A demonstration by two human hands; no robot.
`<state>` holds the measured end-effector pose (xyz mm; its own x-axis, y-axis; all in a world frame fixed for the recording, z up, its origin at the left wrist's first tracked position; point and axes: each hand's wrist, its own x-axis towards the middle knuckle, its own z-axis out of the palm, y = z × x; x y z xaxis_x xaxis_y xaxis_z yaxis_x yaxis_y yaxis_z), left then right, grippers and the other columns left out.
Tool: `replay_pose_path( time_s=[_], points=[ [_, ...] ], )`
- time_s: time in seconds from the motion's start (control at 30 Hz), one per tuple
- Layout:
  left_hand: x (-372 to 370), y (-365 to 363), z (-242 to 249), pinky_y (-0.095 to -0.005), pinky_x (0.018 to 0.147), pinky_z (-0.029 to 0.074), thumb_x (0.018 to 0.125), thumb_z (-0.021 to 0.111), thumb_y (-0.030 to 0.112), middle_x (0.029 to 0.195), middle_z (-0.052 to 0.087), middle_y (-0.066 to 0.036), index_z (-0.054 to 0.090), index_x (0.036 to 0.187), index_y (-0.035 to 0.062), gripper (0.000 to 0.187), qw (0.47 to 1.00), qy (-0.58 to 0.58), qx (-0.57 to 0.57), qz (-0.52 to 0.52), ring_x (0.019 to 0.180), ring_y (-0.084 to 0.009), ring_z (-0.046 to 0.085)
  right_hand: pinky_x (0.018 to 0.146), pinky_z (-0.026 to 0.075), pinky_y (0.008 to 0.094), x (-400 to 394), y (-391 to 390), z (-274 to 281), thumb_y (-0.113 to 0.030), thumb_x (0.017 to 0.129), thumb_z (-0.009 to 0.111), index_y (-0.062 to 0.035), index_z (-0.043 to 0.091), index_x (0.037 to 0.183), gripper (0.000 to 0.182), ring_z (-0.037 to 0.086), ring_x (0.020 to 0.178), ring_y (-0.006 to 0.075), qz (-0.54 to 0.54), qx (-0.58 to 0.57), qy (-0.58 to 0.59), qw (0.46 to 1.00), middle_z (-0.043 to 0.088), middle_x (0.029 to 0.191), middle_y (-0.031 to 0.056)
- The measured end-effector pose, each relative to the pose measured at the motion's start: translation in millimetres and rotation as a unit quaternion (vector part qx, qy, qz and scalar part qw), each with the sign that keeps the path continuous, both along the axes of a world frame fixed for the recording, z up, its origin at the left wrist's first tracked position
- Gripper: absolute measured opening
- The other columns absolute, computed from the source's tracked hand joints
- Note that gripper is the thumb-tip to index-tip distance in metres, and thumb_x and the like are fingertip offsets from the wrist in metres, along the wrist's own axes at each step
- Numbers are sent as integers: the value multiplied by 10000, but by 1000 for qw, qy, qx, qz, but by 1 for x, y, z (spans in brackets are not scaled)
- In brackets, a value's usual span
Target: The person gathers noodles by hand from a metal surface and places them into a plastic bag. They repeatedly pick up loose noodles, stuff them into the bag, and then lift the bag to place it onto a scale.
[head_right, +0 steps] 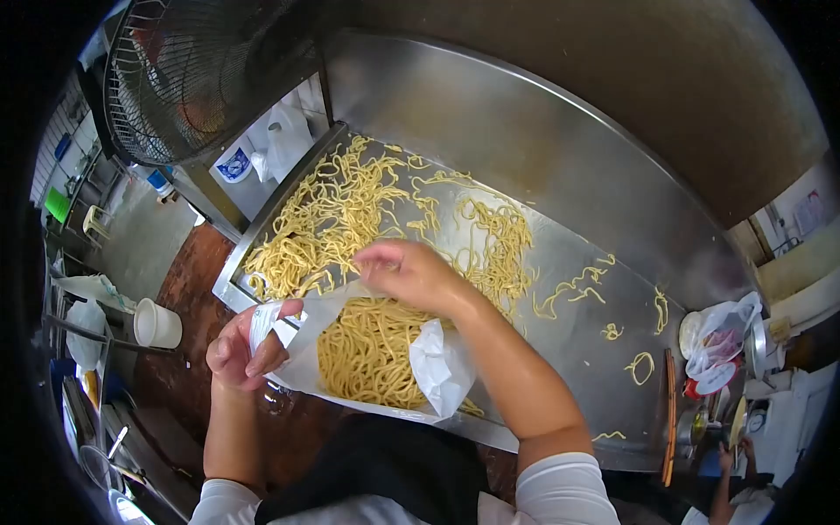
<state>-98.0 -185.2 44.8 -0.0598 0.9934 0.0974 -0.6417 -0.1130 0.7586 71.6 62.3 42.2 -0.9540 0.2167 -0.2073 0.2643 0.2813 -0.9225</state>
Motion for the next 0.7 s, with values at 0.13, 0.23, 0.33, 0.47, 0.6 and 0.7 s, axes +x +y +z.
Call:
replay_pose_path(
  time_s=[0.13,0.23,0.33,0.47,0.6,0.7],
  points=[
    [-8,-3,-6,-190,431,242,776,692,497,526,464,42,289,1406,-170,1002,1000,-4,20,-21,411,-35,367,910,468,379,34,30,-86,-645,883,524,-50,642,1176,674,604,1066,291,-81,62,-215,971,646,1140,160],
    [-12,-13,-16,-193,429,245,771,691,506,525,467,38,295,1398,-176,1007,999,-27,32,6,409,-36,365,899,466,363,106,38,-111,-562,868,602,-40,645,1165,602,609,1023,257,-90,57,-192,975,655,1107,155],
    [-17,-13,-23,-197,417,250,779,675,486,521,475,30,305,1399,-167,973,998,-56,28,16,396,-42,355,823,486,346,143,21,-91,-348,825,695,-38,655,1089,409,627,923,220,-110,63,-164,978,673,1002,124],
    [-4,1,-4,-212,426,272,846,632,449,509,469,19,258,1434,-137,910,999,-19,-30,2,392,-58,353,728,496,314,109,18,-27,-120,786,667,-34,638,1028,259,616,807,169,-156,113,-132,972,664,888,72],
    [17,46,16,-209,425,276,857,626,420,516,466,21,257,1441,-126,881,997,-27,-66,28,392,-55,360,728,517,385,15,-60,17,-112,795,655,-42,642,1022,238,648,809,286,-156,237,36,958,668,890,151],
    [16,57,22,-202,424,284,856,624,412,522,464,25,262,1442,-119,870,999,30,2,46,394,-52,366,752,529,447,-11,-112,0,-169,811,659,-55,650,1063,277,655,864,363,68,272,-24,960,669,944,179]
  ],
)
